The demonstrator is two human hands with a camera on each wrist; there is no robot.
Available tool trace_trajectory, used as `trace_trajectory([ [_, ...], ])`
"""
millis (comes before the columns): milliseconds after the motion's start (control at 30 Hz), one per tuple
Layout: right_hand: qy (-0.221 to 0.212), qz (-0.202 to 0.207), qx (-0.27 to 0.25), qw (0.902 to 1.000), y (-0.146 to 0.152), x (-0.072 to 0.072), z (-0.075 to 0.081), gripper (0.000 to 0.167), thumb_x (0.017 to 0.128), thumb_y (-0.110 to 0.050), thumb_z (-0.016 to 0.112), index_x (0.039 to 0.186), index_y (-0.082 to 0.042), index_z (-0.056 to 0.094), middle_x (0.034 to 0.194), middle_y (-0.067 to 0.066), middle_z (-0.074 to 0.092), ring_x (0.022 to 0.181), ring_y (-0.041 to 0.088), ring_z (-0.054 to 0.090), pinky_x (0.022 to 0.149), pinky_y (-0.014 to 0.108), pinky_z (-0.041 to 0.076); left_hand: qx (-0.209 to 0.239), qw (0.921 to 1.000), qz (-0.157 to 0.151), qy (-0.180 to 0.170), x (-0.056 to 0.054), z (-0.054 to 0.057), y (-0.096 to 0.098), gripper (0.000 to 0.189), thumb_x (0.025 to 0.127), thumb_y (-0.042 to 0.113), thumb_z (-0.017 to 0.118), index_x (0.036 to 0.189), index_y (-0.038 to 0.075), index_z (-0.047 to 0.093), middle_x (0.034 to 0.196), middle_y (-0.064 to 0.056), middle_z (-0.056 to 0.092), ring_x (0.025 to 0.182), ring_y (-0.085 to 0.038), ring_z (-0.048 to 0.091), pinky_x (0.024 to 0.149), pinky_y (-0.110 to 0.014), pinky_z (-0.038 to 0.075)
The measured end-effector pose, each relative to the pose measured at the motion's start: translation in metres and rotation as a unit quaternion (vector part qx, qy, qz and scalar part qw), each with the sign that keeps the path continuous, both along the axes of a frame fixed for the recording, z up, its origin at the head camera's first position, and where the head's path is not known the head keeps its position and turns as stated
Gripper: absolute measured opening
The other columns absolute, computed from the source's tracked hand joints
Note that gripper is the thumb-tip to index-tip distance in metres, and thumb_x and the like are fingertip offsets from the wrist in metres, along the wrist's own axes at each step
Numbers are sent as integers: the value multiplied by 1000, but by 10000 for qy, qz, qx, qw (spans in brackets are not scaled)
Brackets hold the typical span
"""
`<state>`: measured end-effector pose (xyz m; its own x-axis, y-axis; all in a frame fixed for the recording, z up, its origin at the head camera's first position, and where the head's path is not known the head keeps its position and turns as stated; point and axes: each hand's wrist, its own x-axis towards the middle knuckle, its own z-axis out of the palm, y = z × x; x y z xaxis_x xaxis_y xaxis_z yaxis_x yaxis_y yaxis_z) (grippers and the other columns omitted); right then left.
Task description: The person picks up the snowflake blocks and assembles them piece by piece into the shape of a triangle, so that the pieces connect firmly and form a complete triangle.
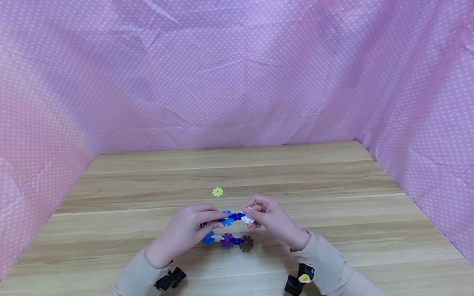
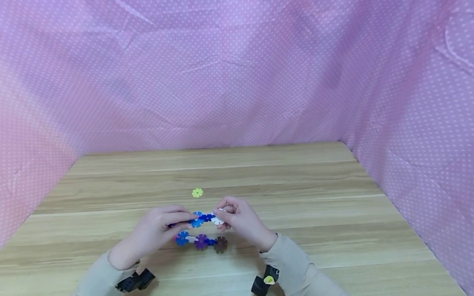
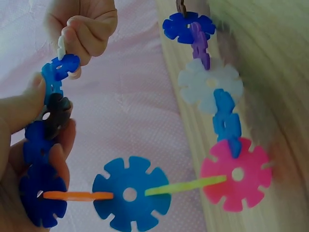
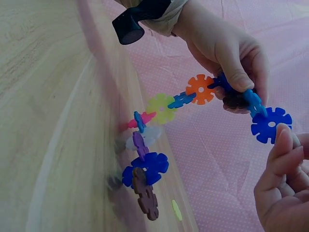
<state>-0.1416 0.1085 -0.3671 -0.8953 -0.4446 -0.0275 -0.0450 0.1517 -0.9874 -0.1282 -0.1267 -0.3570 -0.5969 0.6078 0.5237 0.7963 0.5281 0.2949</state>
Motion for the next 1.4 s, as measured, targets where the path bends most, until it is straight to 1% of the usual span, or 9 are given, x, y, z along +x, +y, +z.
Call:
trace_trajectory([
  [267, -79, 374, 55, 9993, 3, -7, -4, 26, 94, -18, 57, 104, 6, 57, 75, -3, 60, 66, 14, 60, 69, 31, 55, -202, 9995, 90, -229, 0, 4, -6, 29, 77, 17, 79, 104, 10, 72, 97, -3, 72, 83, -11, 68, 70, -22, 57],
  [367, -275, 482, 122, 9984, 4, -14, -8, 33, 95, -23, 55, 109, 7, 56, 81, -4, 58, 72, 15, 58, 73, 34, 53, -155, 9993, 128, -309, 0, 3, -9, 28, 77, 16, 78, 104, 10, 72, 96, -2, 72, 83, -10, 67, 71, -22, 57],
  [467, -491, 456, 118, 9977, 5, -25, -14, 39, 96, -26, 53, 114, 9, 53, 85, -2, 58, 77, 13, 57, 77, 33, 53, -61, 9991, 134, -389, 1, 3, -11, 27, 77, 15, 78, 103, 10, 73, 95, -1, 71, 79, -9, 66, 68, -20, 56],
  [667, -387, 230, 363, 9983, 8, -54, -26, 36, 97, -20, 51, 115, 11, 53, 87, 5, 64, 75, 11, 58, 75, 29, 54, -25, 9990, 90, -432, 3, 3, -13, 27, 77, 14, 77, 104, 10, 72, 93, -1, 71, 77, -11, 66, 68, -19, 55],
  [867, -386, 20, 954, 9947, 3, -74, -31, 33, 94, -26, 56, 115, 0, 58, 94, 3, 64, 83, 13, 58, 78, 28, 50, 47, 9985, 92, -533, 4, 4, -13, 27, 78, 14, 77, 104, 10, 72, 93, -1, 71, 79, -11, 67, 69, -21, 56],
  [1033, -141, 84, 1458, 9892, -9, -89, -32, 32, 92, -27, 59, 117, -6, 60, 106, 6, 65, 96, 18, 60, 86, 33, 51, 57, 9986, 109, -509, 4, 4, -13, 27, 77, 13, 77, 104, 10, 72, 95, -1, 72, 82, -11, 67, 72, -24, 57],
  [1133, 287, 183, 1849, 9822, -16, -97, -34, 34, 91, -26, 62, 119, -6, 59, 111, 7, 64, 102, 21, 59, 90, 37, 50, 42, 9988, 96, -478, 4, 4, -12, 28, 77, 13, 77, 104, 11, 72, 96, -1, 72, 83, -11, 67, 73, -24, 57],
  [1267, 846, 351, 2436, 9655, -26, -108, -40, 39, 88, -26, 67, 121, -8, 58, 115, 8, 63, 108, 23, 58, 95, 38, 48, 12, 9986, 91, -528, 4, 4, -11, 27, 78, 14, 77, 104, 11, 72, 96, -1, 72, 83, -11, 67, 73, -24, 57],
  [1400, 1295, 727, 3042, 9410, -35, -112, -39, 49, 85, -30, 70, 127, -10, 55, 125, 11, 58, 116, 26, 54, 102, 43, 43, 33, 9986, 32, -531, 4, 4, -10, 26, 79, 13, 76, 104, 10, 72, 95, -1, 72, 82, -13, 68, 73, -24, 57],
])
